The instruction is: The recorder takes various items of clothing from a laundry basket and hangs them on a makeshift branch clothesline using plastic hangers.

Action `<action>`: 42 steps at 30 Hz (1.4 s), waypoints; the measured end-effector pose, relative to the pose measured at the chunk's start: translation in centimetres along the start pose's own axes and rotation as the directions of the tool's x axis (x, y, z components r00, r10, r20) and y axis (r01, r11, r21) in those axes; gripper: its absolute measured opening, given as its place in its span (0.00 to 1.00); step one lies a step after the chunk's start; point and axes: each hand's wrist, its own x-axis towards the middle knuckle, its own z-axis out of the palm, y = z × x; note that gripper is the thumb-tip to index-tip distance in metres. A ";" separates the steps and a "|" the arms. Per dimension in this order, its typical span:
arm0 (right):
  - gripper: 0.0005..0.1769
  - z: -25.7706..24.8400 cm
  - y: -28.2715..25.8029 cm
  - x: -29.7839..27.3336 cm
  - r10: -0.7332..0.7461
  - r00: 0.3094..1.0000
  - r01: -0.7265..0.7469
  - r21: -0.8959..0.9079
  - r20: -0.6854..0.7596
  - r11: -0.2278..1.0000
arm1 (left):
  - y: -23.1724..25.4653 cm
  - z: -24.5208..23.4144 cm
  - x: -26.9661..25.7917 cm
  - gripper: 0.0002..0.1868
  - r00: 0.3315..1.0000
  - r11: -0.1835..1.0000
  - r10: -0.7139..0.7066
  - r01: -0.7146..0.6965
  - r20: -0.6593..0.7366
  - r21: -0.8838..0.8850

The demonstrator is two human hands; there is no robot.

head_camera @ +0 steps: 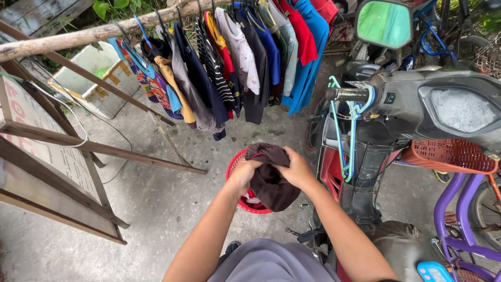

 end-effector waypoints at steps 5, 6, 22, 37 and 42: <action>0.25 1.1 5.6 1.9 0.203 0.958 -0.143 0.277 -0.201 0.950 | -0.1 -1.3 -0.7 0.22 0.870 0.752 0.395 -0.490 0.295 0.441; 0.25 1.4 4.9 1.7 0.204 0.958 -0.143 0.278 -0.204 0.950 | 0.5 -1.5 -1.2 0.22 0.870 0.751 0.394 -0.491 0.297 0.442; 0.28 6.5 3.0 3.7 0.092 0.890 -0.054 0.097 -0.446 0.994 | 2.9 -5.0 -0.3 0.18 0.944 0.860 0.267 -0.324 0.193 0.394; 0.30 1.2 2.9 2.5 0.111 0.981 -0.092 0.121 -0.160 0.988 | -1.2 -3.2 6.5 0.15 0.995 0.995 0.095 -0.094 -0.012 0.041; 0.22 -1.0 7.9 3.3 -0.010 0.924 0.061 0.120 -0.383 0.991 | -2.2 0.6 5.3 0.12 0.993 0.971 0.120 -0.119 0.007 0.209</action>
